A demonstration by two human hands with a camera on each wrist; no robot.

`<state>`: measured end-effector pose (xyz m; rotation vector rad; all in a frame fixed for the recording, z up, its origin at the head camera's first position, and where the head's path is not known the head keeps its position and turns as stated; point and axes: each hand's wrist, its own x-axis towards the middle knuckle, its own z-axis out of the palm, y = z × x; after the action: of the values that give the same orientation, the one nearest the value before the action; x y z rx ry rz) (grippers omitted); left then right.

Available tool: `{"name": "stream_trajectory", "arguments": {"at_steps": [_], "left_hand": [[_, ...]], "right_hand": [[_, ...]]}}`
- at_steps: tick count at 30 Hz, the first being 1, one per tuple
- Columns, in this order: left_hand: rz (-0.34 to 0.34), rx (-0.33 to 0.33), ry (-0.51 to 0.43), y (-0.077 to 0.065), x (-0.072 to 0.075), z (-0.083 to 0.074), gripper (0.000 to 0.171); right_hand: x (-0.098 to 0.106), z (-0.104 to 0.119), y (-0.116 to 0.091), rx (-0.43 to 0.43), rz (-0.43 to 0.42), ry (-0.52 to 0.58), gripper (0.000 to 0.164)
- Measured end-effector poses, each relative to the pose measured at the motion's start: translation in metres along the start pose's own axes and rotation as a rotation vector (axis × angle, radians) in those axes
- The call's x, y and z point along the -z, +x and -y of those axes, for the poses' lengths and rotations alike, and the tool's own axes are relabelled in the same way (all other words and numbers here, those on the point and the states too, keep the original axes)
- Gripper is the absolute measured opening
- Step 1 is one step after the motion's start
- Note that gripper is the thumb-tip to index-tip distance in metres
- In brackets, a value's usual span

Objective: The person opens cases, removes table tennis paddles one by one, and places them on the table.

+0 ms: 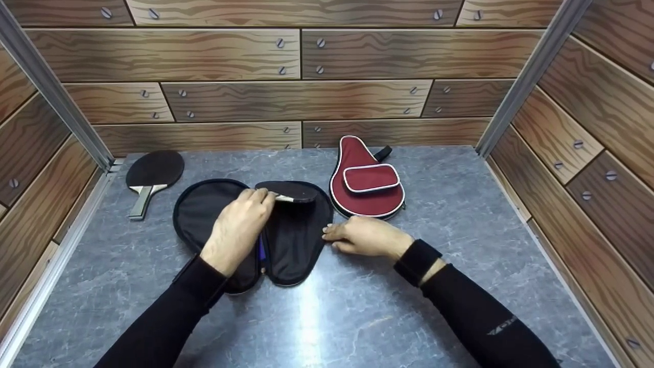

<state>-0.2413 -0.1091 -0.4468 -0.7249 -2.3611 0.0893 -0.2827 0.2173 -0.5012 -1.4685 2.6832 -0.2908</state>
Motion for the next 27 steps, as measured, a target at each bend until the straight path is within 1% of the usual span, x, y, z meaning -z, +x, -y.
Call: {"name": "stream_trajectory", "arguments": {"at_steps": [4,8,12,17,21,27], "left_hand": [[0.026,0.011,-0.027,0.001,0.002,0.009,0.028],[0.041,-0.005,-0.029,0.000,0.003,0.016,0.033],[0.035,-0.032,-0.032,0.000,0.004,0.022,0.037],[0.021,-0.060,-0.037,0.000,0.007,0.030,0.044],[0.011,-0.046,-0.072,0.000,0.011,0.037,0.049],[-0.001,0.001,-0.119,0.001,0.017,0.047,0.050]], "right_hand": [[0.000,-0.001,0.000,0.002,-0.013,-0.007,0.034],[-0.001,-0.001,0.000,0.011,-0.018,-0.004,0.034],[-0.001,-0.002,0.001,0.014,-0.015,-0.008,0.034],[-0.001,-0.002,0.001,0.015,0.012,-0.034,0.036],[0.000,0.000,0.001,0.022,0.037,-0.064,0.038],[0.002,0.003,0.000,0.022,0.057,-0.110,0.041]]}}
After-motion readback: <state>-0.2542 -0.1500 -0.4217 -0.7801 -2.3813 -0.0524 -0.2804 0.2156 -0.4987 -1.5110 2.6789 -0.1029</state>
